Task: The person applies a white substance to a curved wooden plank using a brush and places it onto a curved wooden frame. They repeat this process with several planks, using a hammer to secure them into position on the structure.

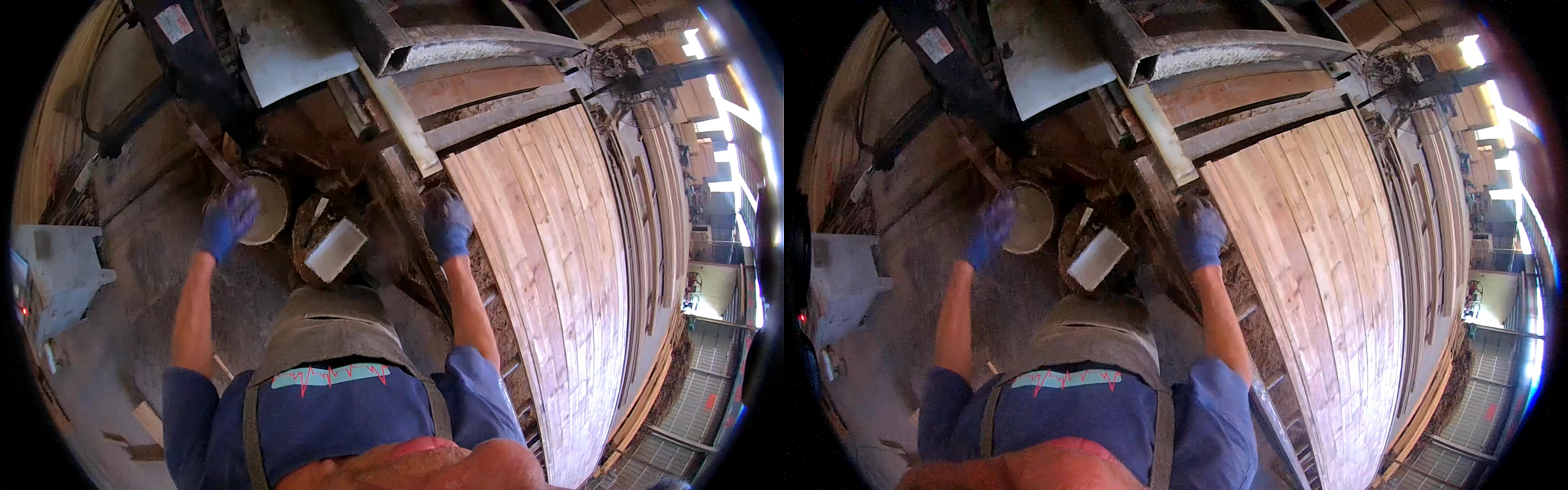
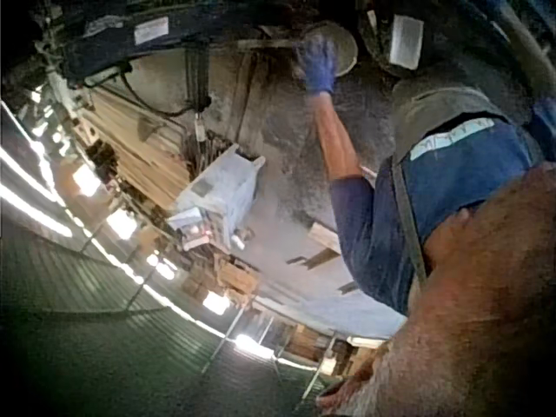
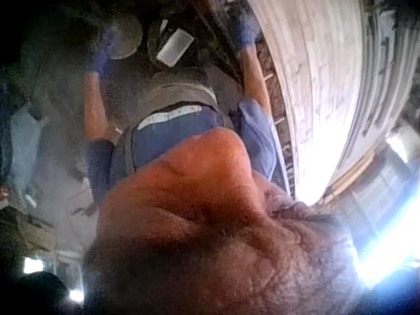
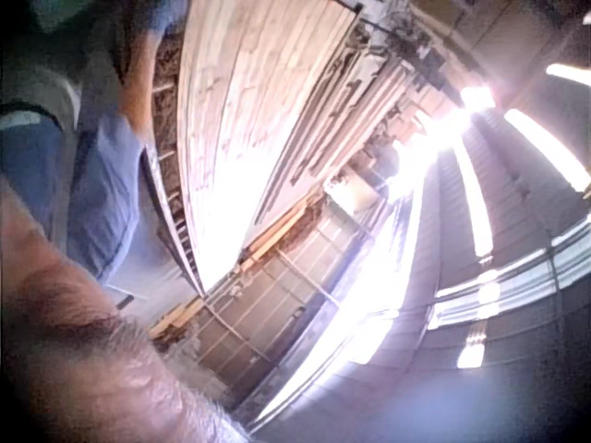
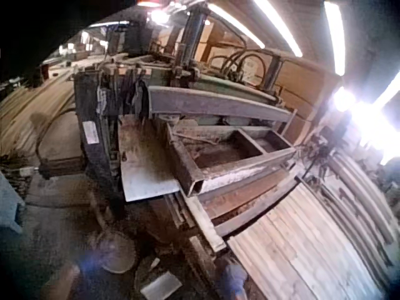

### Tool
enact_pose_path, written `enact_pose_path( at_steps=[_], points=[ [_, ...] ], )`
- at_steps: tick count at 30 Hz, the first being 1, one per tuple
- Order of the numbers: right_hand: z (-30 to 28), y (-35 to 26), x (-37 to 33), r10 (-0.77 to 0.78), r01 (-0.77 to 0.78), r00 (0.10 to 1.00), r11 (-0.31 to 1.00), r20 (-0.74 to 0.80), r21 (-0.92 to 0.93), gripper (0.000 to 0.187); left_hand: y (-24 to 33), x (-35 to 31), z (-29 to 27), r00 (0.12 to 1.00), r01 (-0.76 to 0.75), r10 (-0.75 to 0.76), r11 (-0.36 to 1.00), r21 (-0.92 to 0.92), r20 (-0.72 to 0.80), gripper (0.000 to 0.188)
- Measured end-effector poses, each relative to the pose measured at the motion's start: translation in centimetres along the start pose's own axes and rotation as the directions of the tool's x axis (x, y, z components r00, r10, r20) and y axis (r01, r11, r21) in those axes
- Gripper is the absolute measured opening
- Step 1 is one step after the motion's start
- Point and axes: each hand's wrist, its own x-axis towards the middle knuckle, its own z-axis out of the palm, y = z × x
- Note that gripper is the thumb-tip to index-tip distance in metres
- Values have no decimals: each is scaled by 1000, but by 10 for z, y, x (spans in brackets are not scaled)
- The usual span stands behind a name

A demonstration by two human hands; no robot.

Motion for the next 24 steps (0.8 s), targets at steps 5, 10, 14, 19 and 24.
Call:
enact_pose_path(
  at_steps=[5,10,14,19,24],
  points=[
    [-17,97,-135,371,-373,928,911,-44,-175,22,158,157,-125,906,-303,395,859,413,-155,45],
    [5,215,-224,726,-698,687,667,18,-260,33,212,262,-186,714,-249,659,555,793,-237,56],
    [-20,213,-231,616,-559,783,757,87,-338,41,240,333,-224,676,-105,682,464,880,-279,59],
    [29,280,-249,269,40,916,678,298,-734,45,233,410,-238,680,120,636,395,911,-365,63],
    [-55,220,-228,627,-731,577,682,523,-11,60,246,427,-226,864,144,408,364,920,-296,60]
  ],
)
